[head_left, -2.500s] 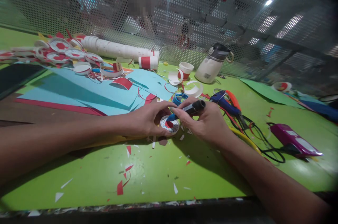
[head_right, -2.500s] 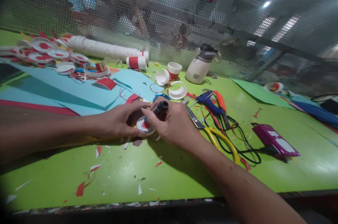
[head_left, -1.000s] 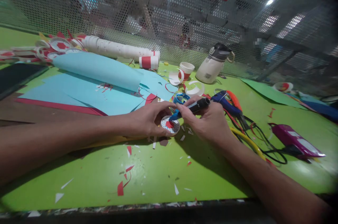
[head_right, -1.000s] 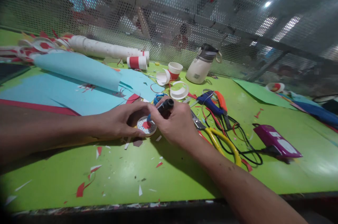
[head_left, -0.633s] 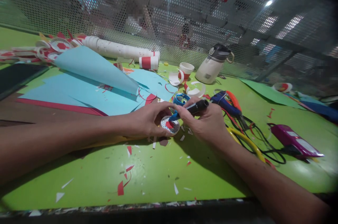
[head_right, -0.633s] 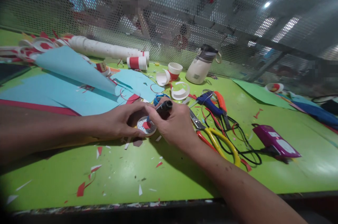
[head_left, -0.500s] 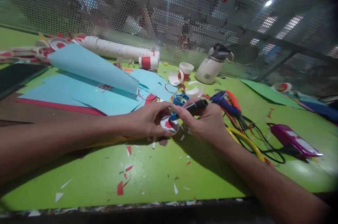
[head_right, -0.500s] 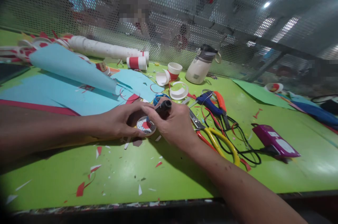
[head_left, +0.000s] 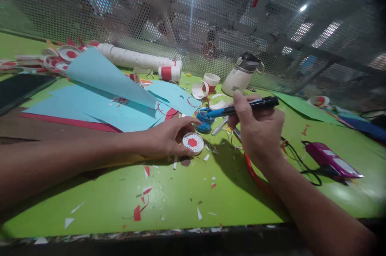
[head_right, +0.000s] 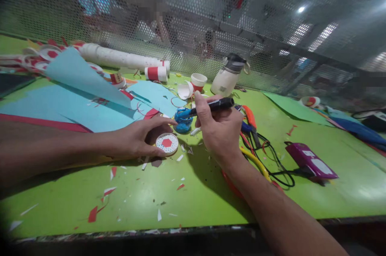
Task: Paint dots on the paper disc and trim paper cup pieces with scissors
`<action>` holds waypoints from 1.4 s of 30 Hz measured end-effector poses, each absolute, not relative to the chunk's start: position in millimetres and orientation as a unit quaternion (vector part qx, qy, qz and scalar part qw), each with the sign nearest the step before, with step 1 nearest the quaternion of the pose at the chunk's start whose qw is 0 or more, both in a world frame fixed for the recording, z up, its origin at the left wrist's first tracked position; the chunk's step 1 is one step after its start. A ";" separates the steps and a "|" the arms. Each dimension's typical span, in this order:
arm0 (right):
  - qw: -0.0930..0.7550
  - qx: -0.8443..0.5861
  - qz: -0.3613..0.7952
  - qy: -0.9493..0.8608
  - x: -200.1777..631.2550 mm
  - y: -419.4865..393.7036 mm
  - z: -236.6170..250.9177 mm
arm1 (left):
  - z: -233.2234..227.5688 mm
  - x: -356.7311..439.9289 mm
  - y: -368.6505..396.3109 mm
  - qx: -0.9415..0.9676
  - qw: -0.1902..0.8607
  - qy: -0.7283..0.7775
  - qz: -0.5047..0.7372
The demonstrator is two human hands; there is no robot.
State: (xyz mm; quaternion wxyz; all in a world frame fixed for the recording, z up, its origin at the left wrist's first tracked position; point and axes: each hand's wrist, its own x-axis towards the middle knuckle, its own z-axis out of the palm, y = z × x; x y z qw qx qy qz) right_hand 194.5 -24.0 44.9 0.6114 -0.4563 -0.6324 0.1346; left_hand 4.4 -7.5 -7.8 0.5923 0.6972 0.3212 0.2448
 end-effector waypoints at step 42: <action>0.348 -0.626 0.215 -0.664 213.7 20.3 23.7 | -21.5 2.9 2.6 0.755 0.487 0.310 0.311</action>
